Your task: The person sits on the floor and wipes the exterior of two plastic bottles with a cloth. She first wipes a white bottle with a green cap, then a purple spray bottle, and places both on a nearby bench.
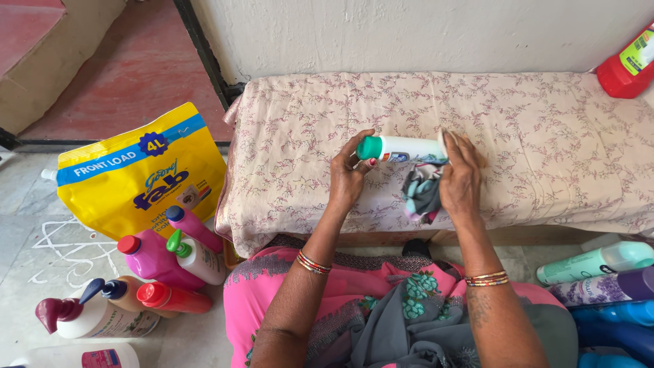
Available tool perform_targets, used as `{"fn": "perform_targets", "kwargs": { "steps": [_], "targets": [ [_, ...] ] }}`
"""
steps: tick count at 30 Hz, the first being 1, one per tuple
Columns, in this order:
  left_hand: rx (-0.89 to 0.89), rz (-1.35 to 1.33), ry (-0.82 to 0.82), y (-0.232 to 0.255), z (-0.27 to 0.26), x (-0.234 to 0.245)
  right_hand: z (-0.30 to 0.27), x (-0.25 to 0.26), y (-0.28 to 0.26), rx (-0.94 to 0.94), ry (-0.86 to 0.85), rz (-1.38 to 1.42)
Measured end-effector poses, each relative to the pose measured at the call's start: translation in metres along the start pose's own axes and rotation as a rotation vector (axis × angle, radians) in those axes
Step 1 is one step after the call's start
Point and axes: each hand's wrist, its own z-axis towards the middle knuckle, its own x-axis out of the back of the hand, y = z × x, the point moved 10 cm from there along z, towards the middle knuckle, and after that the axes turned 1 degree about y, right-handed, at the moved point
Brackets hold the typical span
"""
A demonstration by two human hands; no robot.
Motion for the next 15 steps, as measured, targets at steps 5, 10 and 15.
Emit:
{"fn": "perform_targets", "kwargs": {
  "steps": [5, 10, 15],
  "targets": [
    [0.032, -0.006, 0.016, 0.005, -0.004, -0.001, -0.011, 0.001, 0.010, -0.034, 0.038, -0.095],
    [0.099, -0.160, 0.027, 0.002, -0.006, -0.001, -0.022, -0.010, -0.006, 0.032, 0.075, -0.134],
    [0.109, -0.086, 0.030, -0.004, -0.004, 0.000, -0.028, -0.018, -0.044, 0.101, 0.063, -0.047]
  ]
}}
